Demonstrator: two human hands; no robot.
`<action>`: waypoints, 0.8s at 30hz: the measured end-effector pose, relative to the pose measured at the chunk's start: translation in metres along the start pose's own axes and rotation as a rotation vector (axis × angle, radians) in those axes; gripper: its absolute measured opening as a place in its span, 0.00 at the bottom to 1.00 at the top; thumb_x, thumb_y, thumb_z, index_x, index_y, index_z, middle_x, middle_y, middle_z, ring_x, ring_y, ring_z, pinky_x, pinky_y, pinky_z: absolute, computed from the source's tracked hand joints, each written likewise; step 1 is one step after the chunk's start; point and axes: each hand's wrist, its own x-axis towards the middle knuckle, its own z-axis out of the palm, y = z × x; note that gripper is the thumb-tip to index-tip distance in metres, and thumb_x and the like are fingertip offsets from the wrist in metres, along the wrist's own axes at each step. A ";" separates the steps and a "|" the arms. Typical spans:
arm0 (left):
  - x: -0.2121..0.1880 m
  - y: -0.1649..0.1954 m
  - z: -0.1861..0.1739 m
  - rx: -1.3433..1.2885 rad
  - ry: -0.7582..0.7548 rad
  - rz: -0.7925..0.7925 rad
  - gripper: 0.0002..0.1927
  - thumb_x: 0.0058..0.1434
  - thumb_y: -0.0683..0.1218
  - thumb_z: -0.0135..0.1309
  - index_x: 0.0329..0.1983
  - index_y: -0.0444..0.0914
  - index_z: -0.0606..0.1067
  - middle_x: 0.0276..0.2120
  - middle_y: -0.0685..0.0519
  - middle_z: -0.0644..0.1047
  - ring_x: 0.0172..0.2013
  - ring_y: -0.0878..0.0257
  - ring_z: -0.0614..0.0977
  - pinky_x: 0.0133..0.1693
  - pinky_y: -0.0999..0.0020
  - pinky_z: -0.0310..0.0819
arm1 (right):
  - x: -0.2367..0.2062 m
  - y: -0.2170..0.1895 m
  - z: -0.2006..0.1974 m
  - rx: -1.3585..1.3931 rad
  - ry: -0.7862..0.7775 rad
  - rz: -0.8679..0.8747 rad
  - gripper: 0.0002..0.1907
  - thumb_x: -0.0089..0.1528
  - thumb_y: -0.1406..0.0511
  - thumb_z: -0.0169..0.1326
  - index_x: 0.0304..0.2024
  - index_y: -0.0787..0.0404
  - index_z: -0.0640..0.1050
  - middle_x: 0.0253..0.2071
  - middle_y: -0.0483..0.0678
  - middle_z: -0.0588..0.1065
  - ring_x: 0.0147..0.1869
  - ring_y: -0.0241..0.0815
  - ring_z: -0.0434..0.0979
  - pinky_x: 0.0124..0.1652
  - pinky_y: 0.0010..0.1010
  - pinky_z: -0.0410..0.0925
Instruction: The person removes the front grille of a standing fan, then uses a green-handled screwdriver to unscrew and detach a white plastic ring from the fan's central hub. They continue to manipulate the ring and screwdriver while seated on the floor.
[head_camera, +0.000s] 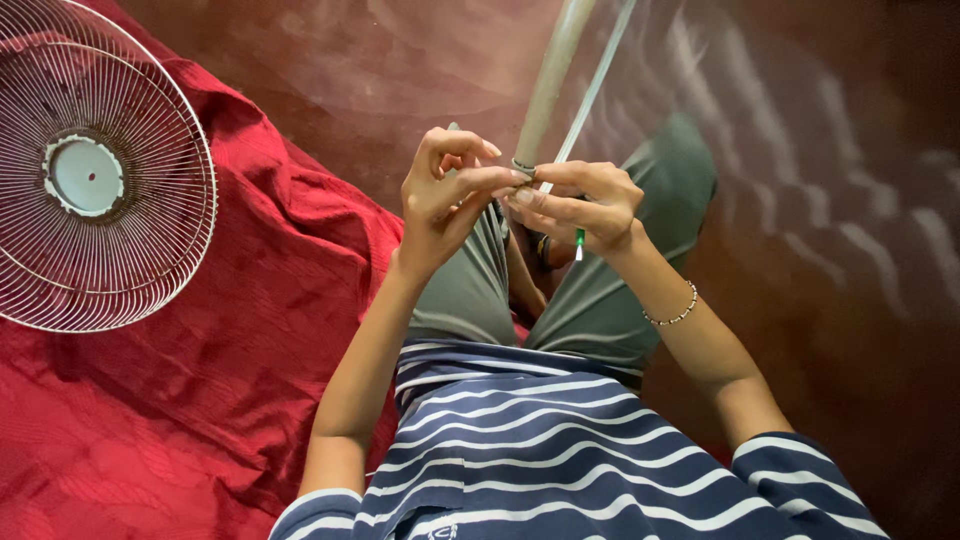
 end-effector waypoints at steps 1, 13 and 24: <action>0.001 0.001 0.001 -0.022 0.008 -0.003 0.15 0.61 0.33 0.65 0.47 0.43 0.83 0.48 0.52 0.72 0.39 0.67 0.74 0.35 0.73 0.69 | 0.000 0.000 0.000 -0.026 0.003 -0.004 0.19 0.55 0.72 0.74 0.46 0.55 0.83 0.41 0.52 0.80 0.33 0.39 0.82 0.30 0.26 0.74; 0.017 0.025 -0.011 -0.205 -0.072 -0.203 0.11 0.60 0.36 0.67 0.44 0.41 0.83 0.44 0.56 0.77 0.44 0.68 0.79 0.39 0.74 0.71 | 0.001 -0.005 -0.003 0.065 0.014 0.014 0.18 0.57 0.74 0.72 0.47 0.57 0.82 0.43 0.54 0.80 0.36 0.40 0.84 0.34 0.27 0.77; 0.012 0.020 -0.006 -0.368 -0.060 -0.227 0.10 0.64 0.36 0.65 0.47 0.39 0.83 0.46 0.55 0.76 0.45 0.68 0.77 0.41 0.74 0.71 | 0.003 -0.007 -0.008 0.072 0.007 -0.015 0.20 0.57 0.76 0.72 0.49 0.59 0.82 0.44 0.54 0.79 0.33 0.37 0.81 0.33 0.25 0.75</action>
